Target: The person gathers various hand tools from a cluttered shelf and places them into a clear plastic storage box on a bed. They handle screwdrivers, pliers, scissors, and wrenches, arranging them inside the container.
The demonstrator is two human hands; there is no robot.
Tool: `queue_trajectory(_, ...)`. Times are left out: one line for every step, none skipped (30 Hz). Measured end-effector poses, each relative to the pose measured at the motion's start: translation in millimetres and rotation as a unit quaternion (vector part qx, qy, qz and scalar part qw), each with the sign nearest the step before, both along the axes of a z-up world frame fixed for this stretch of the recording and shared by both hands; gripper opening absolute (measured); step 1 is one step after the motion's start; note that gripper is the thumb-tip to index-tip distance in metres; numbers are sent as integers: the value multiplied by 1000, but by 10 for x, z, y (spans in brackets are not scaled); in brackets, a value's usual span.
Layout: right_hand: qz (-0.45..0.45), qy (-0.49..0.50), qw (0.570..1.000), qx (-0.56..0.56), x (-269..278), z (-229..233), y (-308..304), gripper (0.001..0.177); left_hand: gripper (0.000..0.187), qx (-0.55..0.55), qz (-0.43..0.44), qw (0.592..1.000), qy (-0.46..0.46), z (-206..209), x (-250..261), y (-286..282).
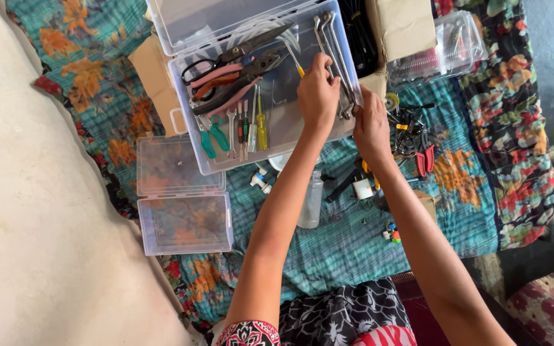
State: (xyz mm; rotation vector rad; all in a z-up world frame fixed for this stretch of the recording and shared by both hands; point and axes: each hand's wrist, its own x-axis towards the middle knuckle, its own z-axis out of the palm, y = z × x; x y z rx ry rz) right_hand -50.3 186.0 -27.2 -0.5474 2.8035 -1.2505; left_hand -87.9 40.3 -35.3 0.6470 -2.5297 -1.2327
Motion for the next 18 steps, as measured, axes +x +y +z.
queue_trajectory(0,-2,1000,-1,-7,1,0,46,37,6,2,1000,17,-23,3,-9)
queue_trajectory(1,-4,1000,-2,-8,2,-8,46,37,11,4,999,34,-45,12,-20)
queue_trajectory(2,-7,1000,-3,-9,4,-16,46,36,26,1,999,31,-62,22,-29)
queue_trajectory(1,-14,1000,-5,-17,9,-22,47,34,41,-1,999,29,-72,23,-40)
queue_trajectory(0,-21,1000,-6,-22,16,-28,48,33,56,-4,998,27,-74,25,-47)
queue_trajectory(-1,-29,1000,-7,-19,26,-34,49,33,62,-1,997,36,-68,36,-57)
queue_trajectory(1,-26,1000,-13,-16,37,-41,49,34,69,1,997,45,-50,50,-68)
queue_trajectory(4,-23,1000,-18,-21,51,-43,49,35,76,3,996,54,-21,61,-72)
queue_trajectory(6,-20,1000,-23,-27,67,-40,48,34,71,0,996,48,20,73,-76)
queue_trajectory(11,-22,999,-24,-30,83,-32,47,33,67,-4,997,42,72,92,-80)
queue_trajectory(16,-24,999,-24,-34,96,-16,46,33,63,-7,997,36,132,116,-72)
queue_trajectory(21,-28,999,-25,-28,100,1,45,32,22,-15,998,57,198,164,-40)
queue_trajectory(20,-82,995,-53,-25,100,46,43,32,-18,-24,997,77,267,233,15)
queue_trajectory(20,-136,987,-80,-30,100,142,42,31,-58,-32,993,97,333,306,85)
queue_trajectory(20,-189,976,-106,-21,80,227,40,30,-61,-48,988,134,389,377,157)
queue_trajectory(-5,-178,976,-124,13,41,308,39,29,-64,-64,982,168,434,470,243)
queue_trajectory(-31,-168,975,-142,37,-1,433,39,28,-67,-81,974,202,468,583,340)
queue_trajectory(-56,-156,973,-160,42,-52,578,38,24,-43,-113,972,200,496,728,447)
